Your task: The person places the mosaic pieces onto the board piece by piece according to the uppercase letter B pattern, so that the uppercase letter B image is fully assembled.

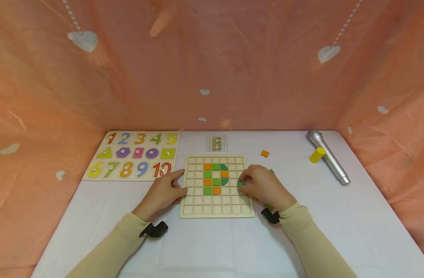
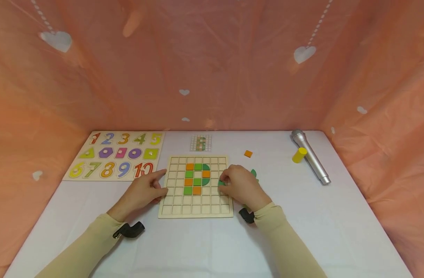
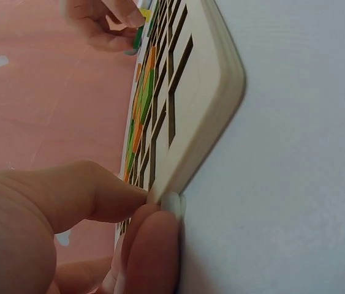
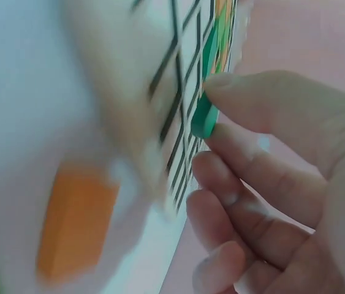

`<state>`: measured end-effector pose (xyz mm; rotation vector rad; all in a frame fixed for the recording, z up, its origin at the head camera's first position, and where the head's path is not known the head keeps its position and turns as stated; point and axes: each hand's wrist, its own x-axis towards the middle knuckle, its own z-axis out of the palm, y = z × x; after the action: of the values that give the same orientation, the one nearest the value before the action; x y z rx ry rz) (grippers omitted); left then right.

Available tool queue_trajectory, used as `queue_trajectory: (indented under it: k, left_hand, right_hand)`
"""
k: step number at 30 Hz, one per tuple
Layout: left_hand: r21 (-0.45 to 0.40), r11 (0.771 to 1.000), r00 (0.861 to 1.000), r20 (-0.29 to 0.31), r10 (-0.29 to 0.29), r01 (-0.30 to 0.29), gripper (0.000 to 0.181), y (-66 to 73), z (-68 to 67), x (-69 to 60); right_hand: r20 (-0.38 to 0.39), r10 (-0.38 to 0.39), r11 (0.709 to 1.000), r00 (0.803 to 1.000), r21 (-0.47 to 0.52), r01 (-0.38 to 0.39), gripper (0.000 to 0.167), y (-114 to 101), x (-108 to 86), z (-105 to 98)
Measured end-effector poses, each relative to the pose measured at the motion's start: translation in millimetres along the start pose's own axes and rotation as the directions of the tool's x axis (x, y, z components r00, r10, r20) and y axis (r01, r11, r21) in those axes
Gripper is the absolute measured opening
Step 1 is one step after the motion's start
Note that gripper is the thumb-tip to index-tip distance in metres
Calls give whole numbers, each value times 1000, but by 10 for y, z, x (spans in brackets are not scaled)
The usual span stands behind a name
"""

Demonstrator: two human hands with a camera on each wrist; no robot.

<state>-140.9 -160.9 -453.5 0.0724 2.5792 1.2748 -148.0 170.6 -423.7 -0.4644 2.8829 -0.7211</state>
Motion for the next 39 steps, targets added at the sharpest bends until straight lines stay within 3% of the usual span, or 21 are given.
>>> queue_trajectory:
  k: [5, 11, 39]
  left_hand:
    - [8, 1000, 1000, 3, 3, -3, 77, 18, -1, 9]
    - [12, 1000, 1000, 8, 17, -18, 77, 48, 10, 16]
    - [3, 1000, 1000, 2, -1, 1, 76, 14, -9, 3]
  right_hand:
    - [-3, -61, 998, 998, -11, 61, 16, -212, 56, 139]
    - [-1, -91, 996, 996, -20, 91, 16, -319, 44, 232]
    - [12, -97, 995, 995, -10, 97, 9, -337, 71, 286]
